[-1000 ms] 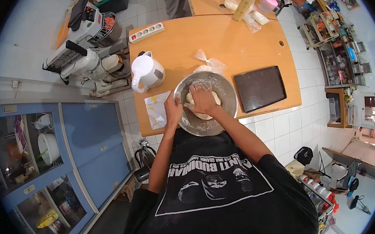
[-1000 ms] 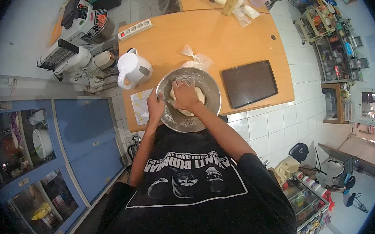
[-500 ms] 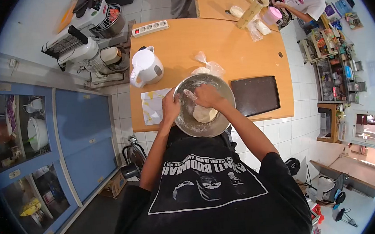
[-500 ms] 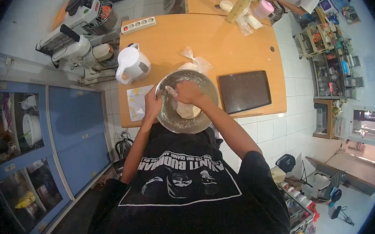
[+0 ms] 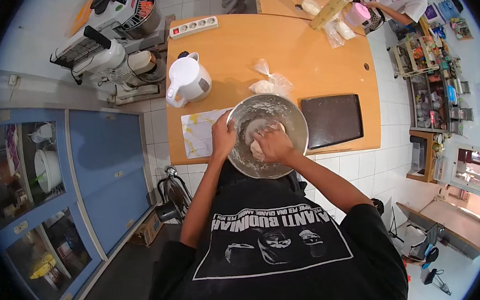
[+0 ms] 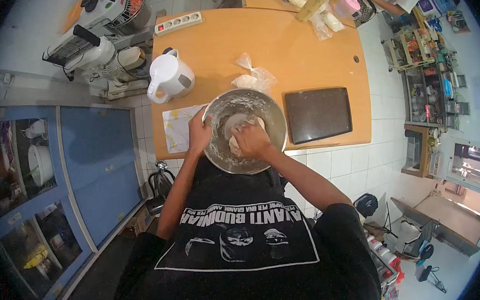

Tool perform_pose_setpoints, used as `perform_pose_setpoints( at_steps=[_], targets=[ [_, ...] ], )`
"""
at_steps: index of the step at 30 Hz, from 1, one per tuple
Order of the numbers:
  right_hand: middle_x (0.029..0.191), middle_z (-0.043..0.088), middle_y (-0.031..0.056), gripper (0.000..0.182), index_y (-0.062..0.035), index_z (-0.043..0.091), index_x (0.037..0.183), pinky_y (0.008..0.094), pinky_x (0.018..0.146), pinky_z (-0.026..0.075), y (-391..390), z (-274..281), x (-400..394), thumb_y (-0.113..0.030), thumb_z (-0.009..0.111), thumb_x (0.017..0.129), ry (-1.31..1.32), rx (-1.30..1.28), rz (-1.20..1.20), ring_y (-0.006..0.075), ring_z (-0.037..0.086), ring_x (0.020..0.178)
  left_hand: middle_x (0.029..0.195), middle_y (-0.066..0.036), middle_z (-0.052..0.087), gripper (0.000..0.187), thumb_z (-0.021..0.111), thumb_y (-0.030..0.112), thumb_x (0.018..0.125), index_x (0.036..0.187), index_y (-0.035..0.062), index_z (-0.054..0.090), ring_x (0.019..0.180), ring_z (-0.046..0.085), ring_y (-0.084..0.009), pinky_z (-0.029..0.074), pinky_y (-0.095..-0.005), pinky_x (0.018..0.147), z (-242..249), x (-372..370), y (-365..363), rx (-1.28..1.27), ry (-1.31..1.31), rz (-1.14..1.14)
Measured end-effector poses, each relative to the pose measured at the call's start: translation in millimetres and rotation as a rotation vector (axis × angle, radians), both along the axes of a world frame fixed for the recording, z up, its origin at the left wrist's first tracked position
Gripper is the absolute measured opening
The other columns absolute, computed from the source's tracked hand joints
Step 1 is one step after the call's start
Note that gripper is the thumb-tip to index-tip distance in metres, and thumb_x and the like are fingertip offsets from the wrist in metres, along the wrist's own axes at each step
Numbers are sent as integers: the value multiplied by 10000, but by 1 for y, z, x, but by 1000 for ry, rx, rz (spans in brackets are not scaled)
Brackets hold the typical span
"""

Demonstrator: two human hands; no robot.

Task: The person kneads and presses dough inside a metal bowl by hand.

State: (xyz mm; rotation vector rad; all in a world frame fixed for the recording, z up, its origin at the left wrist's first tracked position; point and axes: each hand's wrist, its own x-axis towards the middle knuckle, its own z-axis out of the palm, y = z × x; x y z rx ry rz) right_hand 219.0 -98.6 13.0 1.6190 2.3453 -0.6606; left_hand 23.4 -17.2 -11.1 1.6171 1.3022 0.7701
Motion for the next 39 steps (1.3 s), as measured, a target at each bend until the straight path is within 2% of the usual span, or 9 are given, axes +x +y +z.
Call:
perform_pose_setpoints(
  at_steps=[5,11,19,23,25,27,30,33,39],
  targets=[
    [1222,714,144,640,-136,656,1272,634,1112,348,-8,-49,-4,-593,678,824,119,336,-137,334,628,1221,1167,-260,717,307,589,47,1006,1303,-12,641,1115,693,-414,523,-416,939,-2,2,0,12,-15,13],
    [1145,733,129,649,-131,717,1124,578,1051,414,19,-48,-11,-614,774,694,115,344,-183,328,647,1161,1143,-271,705,289,581,17,989,1265,-42,643,1085,668,-467,527,-453,921,-1,3,1,37,-15,16],
    [983,761,138,517,-130,786,1036,534,1056,421,45,-25,-13,-557,717,753,106,211,-320,294,704,1037,1141,-282,709,309,587,28,993,1295,10,644,1111,678,-446,528,-443,908,15,4,9,-15,8,41],
    [974,741,201,449,-73,766,1047,492,938,492,30,1,-8,-430,754,775,361,270,-527,346,717,952,1143,-278,710,325,572,22,1001,1319,30,636,1133,677,-440,528,-441,903,4,-3,14,-32,30,2],
    [834,697,182,287,-29,716,935,508,851,504,21,-1,-11,-294,757,832,986,365,-925,380,692,811,1157,-274,708,342,565,19,1005,1341,34,625,1142,673,-441,528,-441,912,0,-7,8,2,-5,10],
    [970,698,186,263,-18,678,1039,500,914,471,13,5,-13,-228,723,886,1062,354,-952,384,673,933,1167,-273,709,352,569,20,1002,1351,26,619,1141,678,-434,528,-439,926,-4,-12,8,-36,-60,26],
    [1385,587,206,593,-59,552,1368,513,1106,356,-3,25,-10,-279,750,855,573,431,-485,415,541,1268,1182,-267,712,344,579,30,1001,1341,13,626,1143,685,-419,529,-431,935,-11,-13,5,-43,-112,90],
    [1312,635,249,629,-85,592,1368,599,1090,330,-14,17,4,-485,725,901,356,359,-384,425,587,1241,1194,-265,712,348,592,32,991,1336,9,635,1154,686,-408,529,-425,942,-5,-7,3,-21,6,58],
    [1286,648,232,572,-112,601,1355,577,977,482,26,39,14,-526,643,961,586,-12,-751,408,594,1251,1196,-266,711,372,599,21,978,1348,16,633,1155,680,-418,524,-422,950,-8,-3,4,-9,-98,66]
  ],
)
